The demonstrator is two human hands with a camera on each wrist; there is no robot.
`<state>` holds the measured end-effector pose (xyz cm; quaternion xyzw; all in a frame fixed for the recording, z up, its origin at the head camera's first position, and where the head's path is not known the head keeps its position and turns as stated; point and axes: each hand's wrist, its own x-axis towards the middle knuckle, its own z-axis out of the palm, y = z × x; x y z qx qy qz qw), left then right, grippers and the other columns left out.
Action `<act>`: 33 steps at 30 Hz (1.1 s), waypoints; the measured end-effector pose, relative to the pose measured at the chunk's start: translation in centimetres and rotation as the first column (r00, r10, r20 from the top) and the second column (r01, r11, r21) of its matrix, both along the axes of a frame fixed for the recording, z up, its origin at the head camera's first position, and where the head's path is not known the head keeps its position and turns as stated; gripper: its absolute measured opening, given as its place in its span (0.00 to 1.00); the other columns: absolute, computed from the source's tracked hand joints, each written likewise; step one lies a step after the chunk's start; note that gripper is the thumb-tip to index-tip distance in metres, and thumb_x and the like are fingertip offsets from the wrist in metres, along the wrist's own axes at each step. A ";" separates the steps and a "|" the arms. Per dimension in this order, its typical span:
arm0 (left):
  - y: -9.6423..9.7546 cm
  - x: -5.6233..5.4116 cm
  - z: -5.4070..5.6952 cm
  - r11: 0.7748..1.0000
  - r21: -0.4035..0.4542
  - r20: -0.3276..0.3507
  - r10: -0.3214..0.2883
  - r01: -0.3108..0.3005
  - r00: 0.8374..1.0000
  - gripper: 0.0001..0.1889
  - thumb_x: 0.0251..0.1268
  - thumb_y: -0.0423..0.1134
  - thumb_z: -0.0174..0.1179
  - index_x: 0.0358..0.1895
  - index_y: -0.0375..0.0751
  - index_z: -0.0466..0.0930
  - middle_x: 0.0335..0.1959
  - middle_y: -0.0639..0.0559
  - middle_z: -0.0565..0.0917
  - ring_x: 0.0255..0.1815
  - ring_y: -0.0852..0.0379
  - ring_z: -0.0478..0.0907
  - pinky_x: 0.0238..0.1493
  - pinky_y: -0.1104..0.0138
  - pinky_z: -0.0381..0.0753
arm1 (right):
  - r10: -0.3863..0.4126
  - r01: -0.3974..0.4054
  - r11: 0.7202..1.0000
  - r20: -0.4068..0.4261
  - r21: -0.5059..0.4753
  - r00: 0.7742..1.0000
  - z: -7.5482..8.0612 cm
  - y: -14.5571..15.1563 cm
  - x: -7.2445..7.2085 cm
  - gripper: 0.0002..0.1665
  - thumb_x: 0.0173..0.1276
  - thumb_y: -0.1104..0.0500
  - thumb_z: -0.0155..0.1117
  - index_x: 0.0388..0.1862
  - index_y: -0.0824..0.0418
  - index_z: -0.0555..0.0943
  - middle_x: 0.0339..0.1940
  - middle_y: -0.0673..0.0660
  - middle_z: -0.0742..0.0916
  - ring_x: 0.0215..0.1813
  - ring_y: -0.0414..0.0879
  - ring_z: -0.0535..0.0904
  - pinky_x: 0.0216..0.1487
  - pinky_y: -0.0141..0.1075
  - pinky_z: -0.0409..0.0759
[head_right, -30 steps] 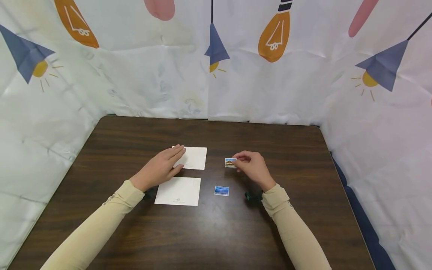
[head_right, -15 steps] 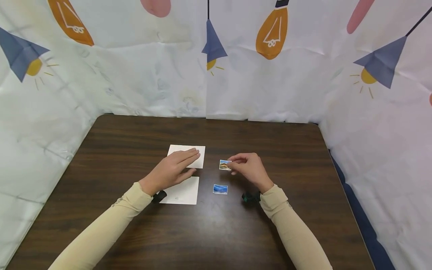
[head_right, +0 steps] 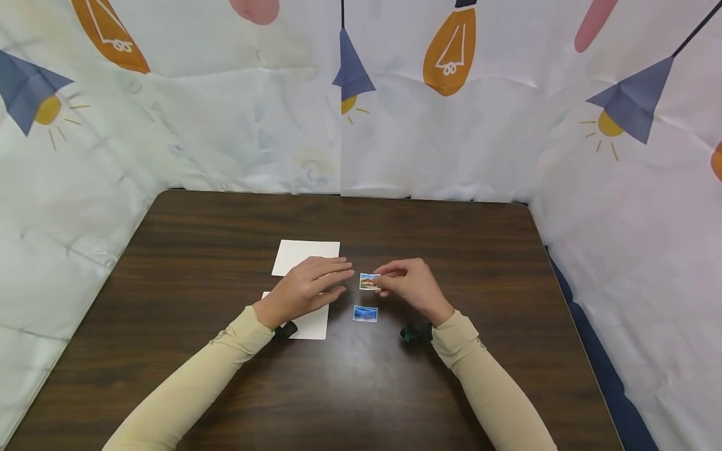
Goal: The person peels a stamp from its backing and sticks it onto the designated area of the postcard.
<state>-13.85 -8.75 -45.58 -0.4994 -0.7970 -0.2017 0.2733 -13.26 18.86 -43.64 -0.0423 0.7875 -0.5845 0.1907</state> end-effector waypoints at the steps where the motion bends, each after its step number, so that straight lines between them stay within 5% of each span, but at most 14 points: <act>1: 0.2 0.0 0.0 1.000 -0.001 -0.005 -0.006 0.006 1.000 0.22 0.59 0.37 0.76 0.58 0.40 0.86 0.56 0.46 0.90 0.60 0.50 0.87 0.58 0.58 0.87 | 0.003 -0.003 1.000 0.003 -0.004 1.000 0.0 0.0 0.1 0.17 0.67 0.56 0.75 0.48 0.66 0.89 0.39 0.61 0.93 0.33 0.48 0.89 0.47 0.51 0.91; 27: 2.6 0.3 -0.9 0.996 0.019 -0.085 -0.089 0.091 0.992 0.13 0.58 0.35 0.76 0.48 0.42 0.91 0.46 0.52 0.93 0.54 0.54 0.88 0.60 0.64 0.87 | 0.064 -0.063 0.997 0.039 -0.037 0.997 -0.5 0.3 0.7 0.18 0.69 0.53 0.74 0.50 0.66 0.89 0.39 0.60 0.94 0.39 0.58 0.91 0.51 0.57 0.89; 33: 2.7 0.5 -0.9 0.997 0.029 -0.083 -0.073 0.076 0.994 0.13 0.58 0.34 0.77 0.46 0.42 0.91 0.44 0.52 0.93 0.53 0.54 0.88 0.61 0.64 0.87 | 0.066 -0.066 0.998 0.020 -0.009 0.998 -0.8 0.5 0.7 0.22 0.72 0.49 0.71 0.52 0.66 0.88 0.37 0.60 0.93 0.36 0.52 0.90 0.50 0.56 0.89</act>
